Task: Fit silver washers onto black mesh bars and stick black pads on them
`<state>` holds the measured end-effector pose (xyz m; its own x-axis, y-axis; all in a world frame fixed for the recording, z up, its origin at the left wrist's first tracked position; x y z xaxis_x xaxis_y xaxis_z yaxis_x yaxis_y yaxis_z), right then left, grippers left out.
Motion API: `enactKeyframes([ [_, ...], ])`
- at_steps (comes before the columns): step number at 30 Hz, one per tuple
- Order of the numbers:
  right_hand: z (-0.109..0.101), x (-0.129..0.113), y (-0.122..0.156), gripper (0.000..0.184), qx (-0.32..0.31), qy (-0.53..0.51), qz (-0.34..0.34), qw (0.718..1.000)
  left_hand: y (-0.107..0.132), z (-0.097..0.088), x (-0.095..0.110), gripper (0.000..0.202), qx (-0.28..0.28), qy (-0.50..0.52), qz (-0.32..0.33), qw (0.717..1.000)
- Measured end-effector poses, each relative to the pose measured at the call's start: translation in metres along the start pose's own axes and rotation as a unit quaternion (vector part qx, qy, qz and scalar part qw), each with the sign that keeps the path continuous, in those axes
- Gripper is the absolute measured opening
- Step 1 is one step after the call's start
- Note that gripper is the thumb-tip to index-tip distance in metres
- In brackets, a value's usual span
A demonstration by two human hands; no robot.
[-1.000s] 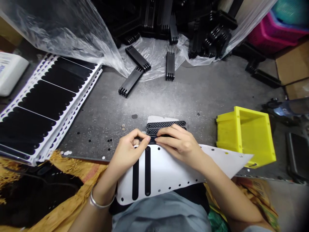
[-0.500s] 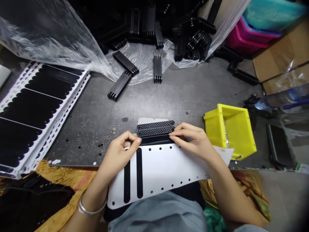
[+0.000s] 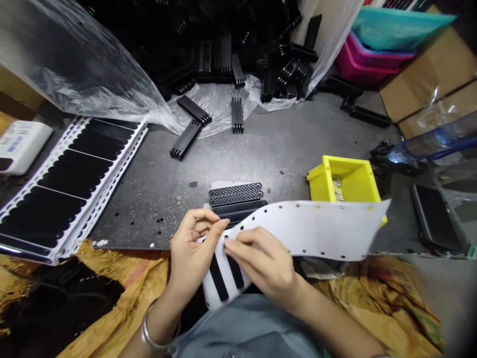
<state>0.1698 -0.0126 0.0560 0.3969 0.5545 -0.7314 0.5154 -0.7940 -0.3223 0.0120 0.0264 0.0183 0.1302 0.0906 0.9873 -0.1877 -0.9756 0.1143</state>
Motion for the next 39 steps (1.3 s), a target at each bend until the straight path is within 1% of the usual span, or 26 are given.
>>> enactKeyframes([
  [1,-0.005,-0.003,0.006,0.022,-0.013,-0.025,-0.016,0.999,0.000,-0.005,-0.002,0.021,0.014,-0.022,0.005,1.000],
  [2,-0.012,-0.003,0.013,0.018,-0.031,-0.073,-0.019,0.997,-0.001,-0.010,-0.004,0.020,0.013,-0.055,0.008,0.998],
  [3,-0.021,0.000,0.018,0.013,-0.040,-0.145,-0.006,0.989,-0.002,-0.015,-0.005,0.019,-0.005,-0.096,0.009,0.995],
  [4,-0.032,0.005,0.021,0.009,-0.036,-0.226,0.018,0.973,-0.005,-0.019,-0.007,0.020,-0.039,-0.139,0.010,0.989],
  [5,-0.042,0.013,0.022,0.010,-0.019,-0.293,0.047,0.955,-0.007,-0.022,-0.008,0.021,-0.078,-0.180,0.012,0.981],
  [6,-0.052,0.022,0.020,0.012,0.005,-0.324,0.077,0.943,-0.010,-0.024,-0.009,0.023,-0.112,-0.211,0.015,0.971],
  [7,-0.059,0.031,0.015,0.017,0.025,-0.310,0.101,0.945,-0.013,-0.027,-0.010,0.024,-0.131,-0.232,0.015,0.964],
  [8,-0.064,0.040,0.007,0.022,0.030,-0.257,0.116,0.959,-0.016,-0.030,-0.010,0.025,-0.131,-0.242,0.012,0.961],
  [9,-0.064,0.047,-0.004,0.027,0.021,-0.174,0.122,0.977,-0.020,-0.033,-0.010,0.025,-0.116,-0.244,0.004,0.963],
  [10,-0.059,0.054,-0.016,0.032,0.000,-0.083,0.118,0.990,-0.024,-0.036,-0.010,0.024,-0.096,-0.239,-0.008,0.966],
  [11,-0.051,0.060,-0.028,0.036,-0.025,-0.003,0.103,0.994,-0.027,-0.037,-0.011,0.025,-0.079,-0.230,-0.024,0.970],
  [12,-0.041,0.064,-0.040,0.037,-0.051,0.057,0.079,0.994,-0.030,-0.038,-0.013,0.025,-0.068,-0.219,-0.040,0.972],
  [13,-0.030,0.068,-0.049,0.036,-0.075,0.096,0.050,0.991,-0.033,-0.039,-0.016,0.027,-0.063,-0.209,-0.052,0.975],
  [15,-0.012,0.073,-0.063,0.026,-0.115,0.130,0.001,0.985,-0.037,-0.039,-0.020,0.028,-0.061,-0.196,-0.064,0.977],
  [16,-0.007,0.074,-0.066,0.021,-0.129,0.135,-0.016,0.982,-0.039,-0.039,-0.022,0.028,-0.062,-0.191,-0.065,0.977],
  [18,-0.003,0.076,-0.070,0.020,-0.151,0.128,-0.032,0.980,-0.040,-0.039,-0.026,0.027,-0.067,-0.181,-0.066,0.979],
  [20,-0.004,0.078,-0.071,0.020,-0.165,0.110,-0.025,0.980,-0.041,-0.039,-0.029,0.027,-0.070,-0.167,-0.074,0.981],
  [24,-0.007,0.079,-0.072,0.020,-0.166,0.085,-0.017,0.982,-0.043,-0.038,-0.030,0.026,-0.070,-0.151,-0.089,0.982],
  [29,-0.005,0.075,-0.075,0.022,-0.178,0.104,-0.003,0.979,-0.048,-0.035,-0.029,0.022,-0.074,-0.150,-0.094,0.981],
  [31,-0.014,0.074,-0.071,0.020,-0.182,0.113,0.014,0.977,-0.050,-0.034,-0.030,0.023,-0.080,-0.145,-0.100,0.981],
  [33,-0.030,0.080,-0.062,0.019,-0.172,0.106,0.060,0.978,-0.051,-0.034,-0.031,0.024,-0.087,-0.143,-0.106,0.980],
  [36,-0.054,0.095,-0.045,0.014,-0.131,0.047,0.132,0.981,-0.051,-0.034,-0.034,0.027,-0.097,-0.140,-0.116,0.979],
  [39,-0.063,0.108,-0.034,0.011,-0.089,-0.005,0.149,0.985,-0.050,-0.035,-0.035,0.029,-0.094,-0.133,-0.124,0.979],
])
Point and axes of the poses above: each hand's wrist, its own y-axis away from the middle knuckle, its own z-axis out of the palm, x = y × z, the point moved 5 cm from there along -y, towards the middle knuckle, and after that the axes turned 15 degrees about -x, right-handed, at the moved point
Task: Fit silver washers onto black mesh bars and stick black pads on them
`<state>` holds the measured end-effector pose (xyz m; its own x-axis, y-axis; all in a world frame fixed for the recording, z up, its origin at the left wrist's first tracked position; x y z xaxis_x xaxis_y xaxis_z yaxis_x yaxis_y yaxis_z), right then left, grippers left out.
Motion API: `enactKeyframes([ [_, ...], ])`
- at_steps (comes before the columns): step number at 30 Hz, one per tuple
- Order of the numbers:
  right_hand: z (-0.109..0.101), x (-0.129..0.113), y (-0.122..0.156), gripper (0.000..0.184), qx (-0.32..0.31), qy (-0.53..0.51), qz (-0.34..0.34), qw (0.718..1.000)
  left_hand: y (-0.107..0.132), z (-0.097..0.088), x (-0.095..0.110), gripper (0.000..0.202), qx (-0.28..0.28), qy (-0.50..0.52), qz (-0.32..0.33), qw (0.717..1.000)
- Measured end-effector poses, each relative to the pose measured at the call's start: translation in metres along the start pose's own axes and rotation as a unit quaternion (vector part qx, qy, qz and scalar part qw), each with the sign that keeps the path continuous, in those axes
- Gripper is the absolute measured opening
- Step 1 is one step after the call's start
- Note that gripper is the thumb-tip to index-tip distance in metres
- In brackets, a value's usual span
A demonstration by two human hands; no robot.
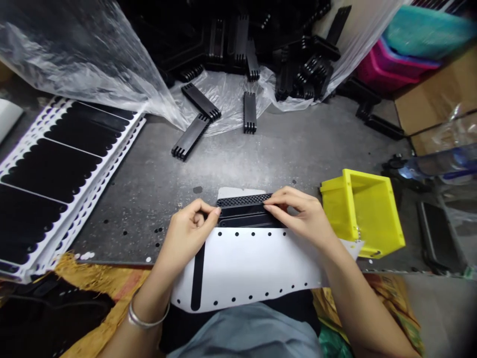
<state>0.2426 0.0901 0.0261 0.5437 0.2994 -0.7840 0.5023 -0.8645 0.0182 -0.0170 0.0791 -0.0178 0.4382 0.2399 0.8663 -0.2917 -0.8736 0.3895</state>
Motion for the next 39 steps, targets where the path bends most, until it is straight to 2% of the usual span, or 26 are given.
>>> enactKeyframes([
  [4,0.003,0.010,-0.001,0.012,-0.003,-0.026,-0.006,1.000,0.000,-0.002,-0.002,0.032,0.001,-0.001,-0.002,1.000],
  [7,0.004,0.005,0.000,0.011,0.009,0.015,-0.019,1.000,0.000,-0.003,-0.001,0.031,0.012,-0.017,0.002,1.000],
  [11,0.014,-0.031,0.012,0.021,0.092,0.123,-0.039,0.987,0.013,0.006,0.018,0.022,0.079,0.012,0.061,0.995],
  [13,0.030,-0.056,0.018,0.027,0.061,0.104,-0.075,0.990,0.026,0.016,0.033,0.025,0.123,0.061,0.104,0.985],
  [15,0.044,-0.075,0.025,0.025,0.013,0.040,-0.111,0.993,0.039,0.027,0.047,0.022,0.144,0.113,0.136,0.974],
  [17,0.047,-0.085,0.035,0.017,0.018,-0.023,-0.117,0.993,0.048,0.038,0.056,0.021,0.132,0.171,0.143,0.966],
  [19,0.043,-0.088,0.047,0.013,0.057,-0.025,-0.104,0.993,0.054,0.044,0.058,0.022,0.110,0.213,0.133,0.962],
  [21,0.042,-0.093,0.059,0.015,0.082,0.036,-0.098,0.991,0.057,0.047,0.059,0.020,0.113,0.217,0.127,0.961],
  [25,0.059,-0.106,0.071,0.037,0.103,0.153,-0.111,0.977,0.057,0.051,0.062,0.019,0.119,0.245,0.137,0.952],
  [28,0.074,-0.111,0.075,0.035,0.135,0.193,-0.118,0.965,0.052,0.061,0.060,0.022,0.076,0.338,0.120,0.930],
  [31,0.075,-0.111,0.083,0.029,0.160,0.194,-0.157,0.955,0.050,0.070,0.053,0.025,0.027,0.386,0.082,0.918],
  [33,0.069,-0.109,0.089,0.019,0.126,0.132,-0.201,0.963,0.053,0.070,0.044,0.026,0.027,0.373,0.072,0.925],
  [35,0.061,-0.105,0.091,0.011,0.043,0.001,-0.232,0.972,0.060,0.061,0.036,0.028,0.069,0.326,0.082,0.939],
  [37,0.057,-0.099,0.089,0.015,-0.030,-0.125,-0.211,0.969,0.068,0.049,0.030,0.029,0.120,0.276,0.095,0.949],
  [39,0.060,-0.092,0.081,0.011,-0.051,-0.168,-0.151,0.973,0.072,0.042,0.027,0.028,0.134,0.266,0.094,0.950],
])
Point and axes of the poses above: each hand's wrist, its own y-axis away from the middle knuckle, its own z-axis out of the palm, x = y × z, the point moved 5 cm from there along -y, towards the middle knuckle, and after that the axes turned 15 degrees about -x, right-handed, at the moved point
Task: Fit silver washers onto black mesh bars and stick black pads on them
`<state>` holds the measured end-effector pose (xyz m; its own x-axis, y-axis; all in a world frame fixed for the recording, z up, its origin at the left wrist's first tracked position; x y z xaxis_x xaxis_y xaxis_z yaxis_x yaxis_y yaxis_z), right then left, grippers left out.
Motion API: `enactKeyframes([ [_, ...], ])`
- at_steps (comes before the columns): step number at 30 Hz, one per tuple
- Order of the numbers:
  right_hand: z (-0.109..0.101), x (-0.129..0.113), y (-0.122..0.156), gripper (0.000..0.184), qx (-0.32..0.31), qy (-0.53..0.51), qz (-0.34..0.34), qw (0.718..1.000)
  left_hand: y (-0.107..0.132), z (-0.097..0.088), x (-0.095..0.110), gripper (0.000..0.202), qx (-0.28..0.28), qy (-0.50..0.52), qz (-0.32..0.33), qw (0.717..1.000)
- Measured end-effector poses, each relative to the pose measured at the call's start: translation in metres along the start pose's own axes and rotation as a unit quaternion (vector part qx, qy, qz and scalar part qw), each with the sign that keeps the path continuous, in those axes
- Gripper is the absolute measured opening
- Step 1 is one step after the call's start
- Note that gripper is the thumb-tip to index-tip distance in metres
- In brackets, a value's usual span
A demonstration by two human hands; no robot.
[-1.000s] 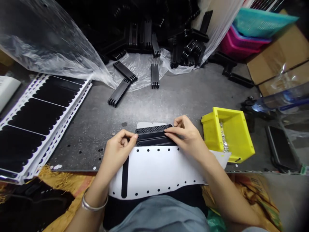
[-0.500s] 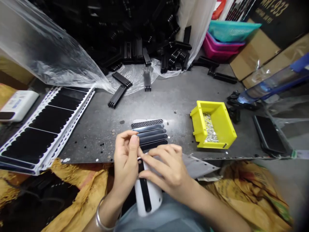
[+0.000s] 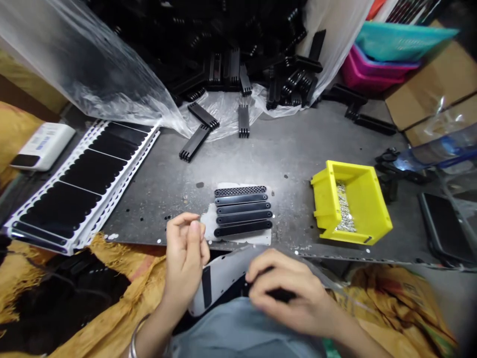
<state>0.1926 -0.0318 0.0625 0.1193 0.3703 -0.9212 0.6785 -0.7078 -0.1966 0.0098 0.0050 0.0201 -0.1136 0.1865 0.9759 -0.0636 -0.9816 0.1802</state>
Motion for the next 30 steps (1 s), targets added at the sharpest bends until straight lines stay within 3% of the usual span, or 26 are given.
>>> enactKeyframes([
  [4,0.018,0.016,-0.022,0.024,0.048,0.040,0.042,0.997,-0.004,0.002,0.002,0.029,0.025,0.070,0.012,0.997],
  [8,0.034,0.027,-0.036,0.012,0.105,-0.043,0.043,0.993,-0.007,0.009,0.006,0.025,0.061,0.112,0.059,0.990],
  [14,0.031,0.027,-0.033,0.021,0.153,-0.071,0.069,0.983,-0.003,0.011,0.007,0.022,0.073,0.104,0.114,0.985],
  [20,0.032,0.027,-0.031,0.026,0.154,-0.066,0.057,0.984,-0.008,0.004,-0.008,0.028,0.076,0.178,0.015,0.981],
  [24,0.041,0.031,-0.035,0.027,0.153,-0.071,0.069,0.983,-0.010,0.004,-0.006,0.029,0.100,0.191,0.020,0.976],
  [26,0.044,0.033,-0.034,0.018,0.145,-0.095,0.076,0.982,-0.010,0.002,-0.007,0.027,0.093,0.200,0.006,0.975],
  [28,0.038,0.036,-0.027,0.012,0.131,-0.155,0.093,0.975,-0.008,-0.007,-0.010,0.024,0.067,0.182,-0.012,0.981],
  [30,0.017,0.038,-0.015,0.012,0.147,-0.225,0.105,0.957,-0.005,-0.022,-0.011,0.020,0.022,0.089,-0.017,0.996],
])
Point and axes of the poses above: each hand's wrist, its own y-axis away from the middle knuckle, its own z-axis out of the palm, x = y × z, the point moved 5 cm from there along -y, towards the middle knuckle, and after that the axes turned 15 degrees about -x, right-handed, at the moved point
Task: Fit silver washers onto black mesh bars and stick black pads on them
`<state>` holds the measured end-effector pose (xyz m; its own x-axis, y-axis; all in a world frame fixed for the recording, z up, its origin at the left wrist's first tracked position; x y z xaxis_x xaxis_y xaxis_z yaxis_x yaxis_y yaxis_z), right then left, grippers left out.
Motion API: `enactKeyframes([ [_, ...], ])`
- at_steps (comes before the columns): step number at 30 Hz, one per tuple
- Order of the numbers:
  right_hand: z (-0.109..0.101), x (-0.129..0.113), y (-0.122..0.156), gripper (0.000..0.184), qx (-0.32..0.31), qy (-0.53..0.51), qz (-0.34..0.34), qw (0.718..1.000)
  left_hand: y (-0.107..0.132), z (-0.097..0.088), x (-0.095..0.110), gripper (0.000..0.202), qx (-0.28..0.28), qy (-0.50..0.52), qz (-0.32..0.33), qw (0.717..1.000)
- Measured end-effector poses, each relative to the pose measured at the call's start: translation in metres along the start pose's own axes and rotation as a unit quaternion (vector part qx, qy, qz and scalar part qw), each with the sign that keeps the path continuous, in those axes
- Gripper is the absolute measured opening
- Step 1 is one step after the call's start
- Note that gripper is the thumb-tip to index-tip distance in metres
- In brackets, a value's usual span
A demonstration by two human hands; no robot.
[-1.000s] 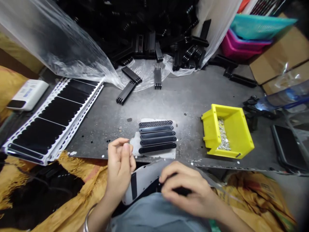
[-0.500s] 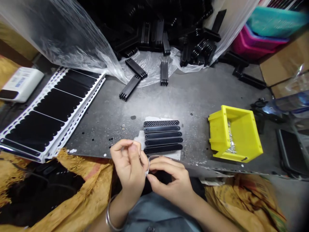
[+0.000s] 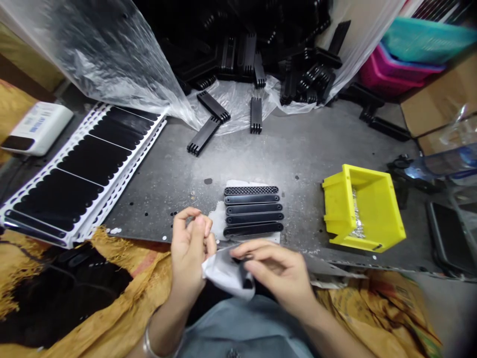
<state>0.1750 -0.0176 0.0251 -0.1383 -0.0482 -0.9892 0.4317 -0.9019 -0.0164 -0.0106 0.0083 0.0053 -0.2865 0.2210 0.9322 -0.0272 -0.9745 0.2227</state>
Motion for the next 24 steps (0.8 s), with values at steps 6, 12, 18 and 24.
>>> enactKeyframes([
  [6,-0.085,-0.038,-0.028,0.006,0.101,0.213,-0.040,0.971,-0.011,-0.023,0.019,0.017,-0.130,-0.452,0.072,0.880],
  [12,-0.057,-0.008,-0.107,0.014,-0.103,0.482,-0.113,0.863,-0.072,-0.004,0.021,0.026,-0.101,-0.432,0.085,0.892],
  [18,-0.050,0.003,-0.117,0.020,-0.133,0.517,-0.131,0.835,-0.091,-0.004,0.003,0.029,-0.126,-0.422,0.055,0.896],
  [24,-0.046,0.006,-0.121,0.021,-0.127,0.522,-0.115,0.835,-0.092,-0.005,0.002,0.024,-0.117,-0.405,0.059,0.905],
])
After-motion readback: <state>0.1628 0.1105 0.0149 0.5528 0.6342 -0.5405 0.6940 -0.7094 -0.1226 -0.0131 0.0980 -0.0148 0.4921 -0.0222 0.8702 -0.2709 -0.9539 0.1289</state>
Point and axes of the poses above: each hand's wrist, its own y-axis away from the middle knuckle, its own z-axis out of the palm, x = y × z, the point moved 5 cm from there along -y, towards the middle knuckle, and after that the axes turned 15 degrees about -x, right-handed, at the moved point
